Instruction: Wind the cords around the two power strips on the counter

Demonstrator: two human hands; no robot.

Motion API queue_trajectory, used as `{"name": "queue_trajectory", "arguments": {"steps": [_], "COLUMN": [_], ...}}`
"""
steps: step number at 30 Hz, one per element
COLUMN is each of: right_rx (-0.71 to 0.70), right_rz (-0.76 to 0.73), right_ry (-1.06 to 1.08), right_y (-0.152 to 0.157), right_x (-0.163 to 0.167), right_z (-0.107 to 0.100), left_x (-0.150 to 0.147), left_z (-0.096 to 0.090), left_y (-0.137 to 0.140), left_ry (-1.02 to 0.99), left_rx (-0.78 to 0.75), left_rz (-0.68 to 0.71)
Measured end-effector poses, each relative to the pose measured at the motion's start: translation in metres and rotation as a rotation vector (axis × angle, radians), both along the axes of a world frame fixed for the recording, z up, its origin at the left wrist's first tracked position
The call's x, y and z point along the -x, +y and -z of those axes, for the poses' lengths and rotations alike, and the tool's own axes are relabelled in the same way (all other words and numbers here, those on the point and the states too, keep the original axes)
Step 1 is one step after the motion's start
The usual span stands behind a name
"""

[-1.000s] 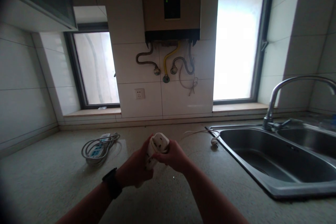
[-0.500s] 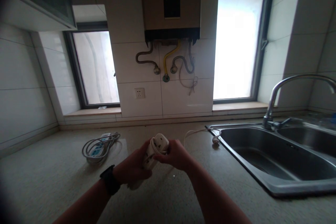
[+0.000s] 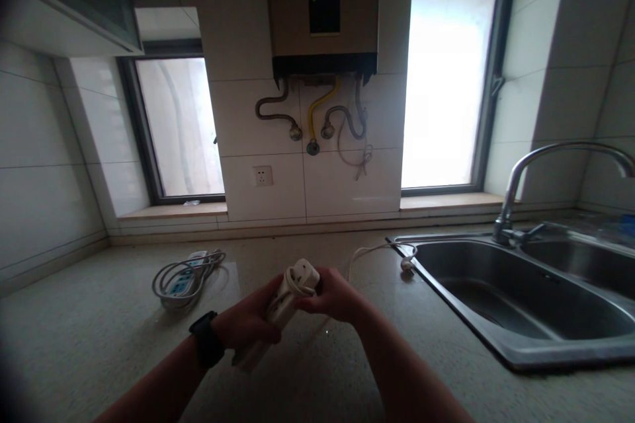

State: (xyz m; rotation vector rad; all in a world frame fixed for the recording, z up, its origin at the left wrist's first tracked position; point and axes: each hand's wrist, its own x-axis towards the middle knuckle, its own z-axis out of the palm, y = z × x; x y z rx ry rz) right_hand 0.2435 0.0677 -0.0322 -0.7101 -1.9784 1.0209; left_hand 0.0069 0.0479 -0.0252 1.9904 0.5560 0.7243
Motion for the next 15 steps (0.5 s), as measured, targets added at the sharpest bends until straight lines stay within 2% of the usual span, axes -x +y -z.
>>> {"name": "queue_trajectory", "arguments": {"steps": [4,15], "right_rx": [-0.049,0.044], "right_rz": [-0.005,-0.094], "right_ry": [0.043,0.112], "right_y": [0.001,-0.005], "right_x": [0.001,0.0], "right_z": [0.005,-0.007], "left_x": [-0.001,0.001], "left_z": [0.003,0.008], "left_y": [0.0,0.002], "left_ry": [-0.009,0.006], "left_rx": [0.027,0.038], "left_rz": [0.032,0.04]}}
